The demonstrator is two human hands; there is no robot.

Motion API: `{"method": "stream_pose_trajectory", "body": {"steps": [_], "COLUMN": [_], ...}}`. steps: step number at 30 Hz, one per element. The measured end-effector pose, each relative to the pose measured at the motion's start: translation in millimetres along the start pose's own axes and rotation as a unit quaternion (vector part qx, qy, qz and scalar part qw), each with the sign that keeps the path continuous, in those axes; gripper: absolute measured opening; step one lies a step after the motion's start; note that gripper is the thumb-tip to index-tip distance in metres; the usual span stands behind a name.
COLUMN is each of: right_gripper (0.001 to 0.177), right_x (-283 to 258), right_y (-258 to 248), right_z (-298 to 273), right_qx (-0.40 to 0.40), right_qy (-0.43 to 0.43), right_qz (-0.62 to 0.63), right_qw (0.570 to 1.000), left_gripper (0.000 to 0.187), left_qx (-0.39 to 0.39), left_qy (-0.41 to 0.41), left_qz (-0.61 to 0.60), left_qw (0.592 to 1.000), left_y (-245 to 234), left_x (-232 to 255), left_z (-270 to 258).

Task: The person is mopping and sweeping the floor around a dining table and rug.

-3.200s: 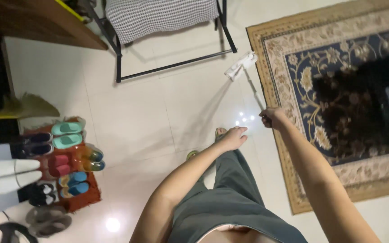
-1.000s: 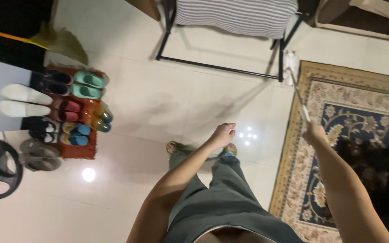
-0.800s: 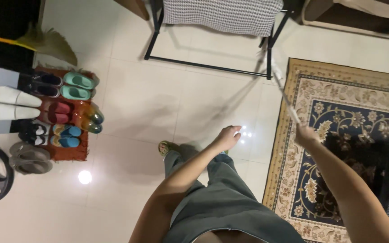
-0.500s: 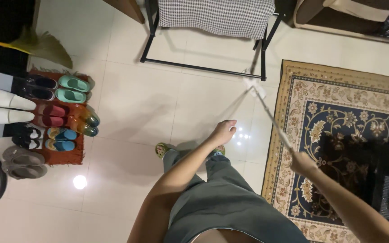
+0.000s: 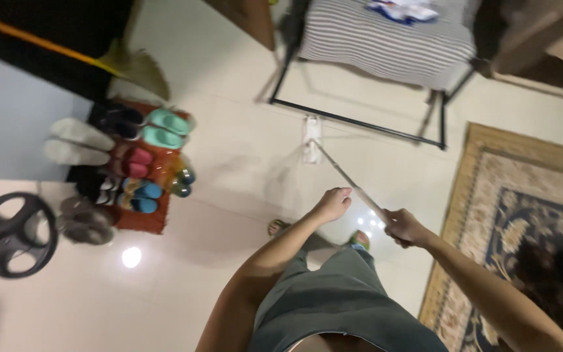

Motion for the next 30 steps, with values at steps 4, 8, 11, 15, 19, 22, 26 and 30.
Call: {"method": "stream_pose_trajectory", "body": {"steps": [4, 8, 11, 15, 19, 22, 26, 30], "right_gripper": [0.048, 0.012, 0.008, 0.009, 0.011, 0.013, 0.012, 0.014], "right_x": [-85, -169, -214, -317, -406, -472, -487, -459], "right_y": [73, 138, 175, 200, 212, 225, 244, 265], "right_z": [82, 157, 229, 299, 383, 435, 470, 458], "right_qx": [-0.030, -0.015, -0.031, -0.050, -0.045, -0.057, -0.021, 0.001], "right_qy": [-0.011, 0.056, 0.086, 0.063, 0.048, 0.029, 0.051, 0.037], "right_qz": [0.006, 0.041, 0.130, 0.154, 0.128, 0.131, 0.132, 0.131], "right_qw": [0.999, 0.997, 0.987, 0.985, 0.990, 0.989, 0.990, 0.991], "left_gripper": [0.034, 0.023, 0.018, 0.023, 0.012, 0.011, 0.012, 0.024], "left_qx": [0.070, 0.107, 0.120, 0.168, 0.195, 0.189, 0.234, 0.271], "left_qy": [-0.036, -0.072, -0.107, -0.075, -0.073, -0.144, -0.126, 0.004], "left_qz": [0.004, 0.002, -0.060, -0.053, -0.041, -0.043, -0.039, -0.004], "left_qw": [0.997, 0.992, 0.985, 0.981, 0.977, 0.970, 0.963, 0.963], "left_y": [-102, -185, -227, -268, -352, -424, -481, -516], "left_x": [-40, -63, -90, -150, -161, -181, -200, -219], "left_z": [-16, -43, -54, -37, -27, -9, 0, 14]}}
Point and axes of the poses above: each hand's wrist, its own z-axis towards the middle knuckle, its own y-axis out of the palm, x = y × z, the point moved 4 cm from there along z, towards the middle knuckle, and after that the axes turned 2 degrees about x, right-handed, at the moved point
